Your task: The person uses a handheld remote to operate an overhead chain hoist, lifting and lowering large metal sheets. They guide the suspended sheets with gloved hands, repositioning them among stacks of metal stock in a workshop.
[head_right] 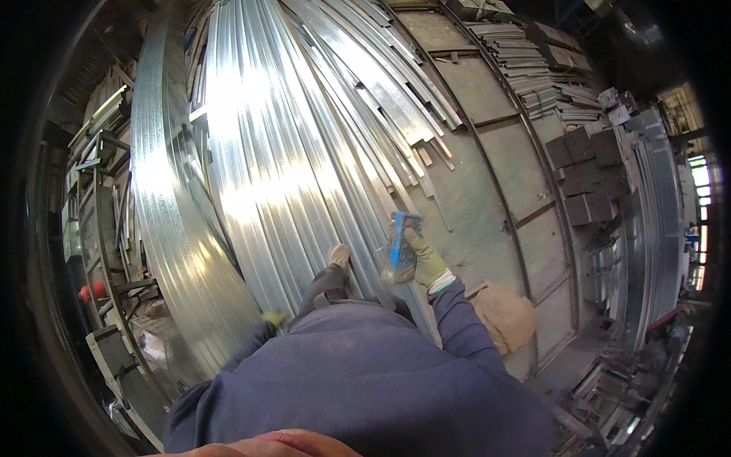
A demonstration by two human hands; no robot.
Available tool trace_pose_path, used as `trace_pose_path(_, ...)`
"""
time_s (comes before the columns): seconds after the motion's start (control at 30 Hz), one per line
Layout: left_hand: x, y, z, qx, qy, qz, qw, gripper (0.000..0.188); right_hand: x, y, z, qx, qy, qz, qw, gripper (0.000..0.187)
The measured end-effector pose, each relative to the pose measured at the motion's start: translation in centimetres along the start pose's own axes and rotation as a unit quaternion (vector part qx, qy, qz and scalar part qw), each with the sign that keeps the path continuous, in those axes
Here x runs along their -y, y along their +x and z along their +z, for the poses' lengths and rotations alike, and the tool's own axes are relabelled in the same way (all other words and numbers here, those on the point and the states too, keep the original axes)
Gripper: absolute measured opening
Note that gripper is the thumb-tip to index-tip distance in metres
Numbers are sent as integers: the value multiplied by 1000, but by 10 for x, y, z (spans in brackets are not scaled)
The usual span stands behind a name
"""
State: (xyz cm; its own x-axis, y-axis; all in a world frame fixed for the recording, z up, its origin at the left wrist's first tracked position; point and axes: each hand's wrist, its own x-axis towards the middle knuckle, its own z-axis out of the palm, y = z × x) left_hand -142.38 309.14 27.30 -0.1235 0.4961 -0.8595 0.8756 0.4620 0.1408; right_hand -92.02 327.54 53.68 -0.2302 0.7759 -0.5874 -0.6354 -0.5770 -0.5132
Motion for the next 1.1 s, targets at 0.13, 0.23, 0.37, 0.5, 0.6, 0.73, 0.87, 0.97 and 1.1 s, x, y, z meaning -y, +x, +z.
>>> trace_pose_path(0.13, -103, 70, -266, -108, -85, 91, 986, 74, 67, 56, 40, -56, 57, 11, 997, 49)
trace_pose_path(0.23, -196, 98, -432, -171, -192, 207, 944, 62, 112, 116, 63, -47, 38, -20, 998, 48)
trace_pose_path(0.37, -270, 141, -554, -198, -279, 290, 894, 57, 151, 229, 87, -101, 8, -79, 992, 51)
trace_pose_path(0.5, -250, 161, -550, -95, -216, 133, 963, 75, 242, 362, 164, -66, 22, -57, 996, 56)
trace_pose_path(0.6, -206, 159, -510, -77, -71, 81, 991, 74, 323, 424, 247, 36, 14, -65, 997, 60)
trace_pose_path(0.73, -173, 164, -493, 106, -83, -121, 983, 69, 437, 540, 326, 12, -27, -45, 999, 63)
trace_pose_path(0.87, -223, 245, -549, 150, -82, -103, 980, 68, 539, 669, 368, 20, -97, -71, 993, 66)
trace_pose_path(0.97, -304, 346, -664, 103, -30, -14, 994, 67, 596, 751, 389, 35, -78, -188, 978, 67)
trace_pose_path(1.1, -457, 497, -934, -97, -66, 28, 993, 66, 665, 821, 398, -59, -72, -126, 988, 64)
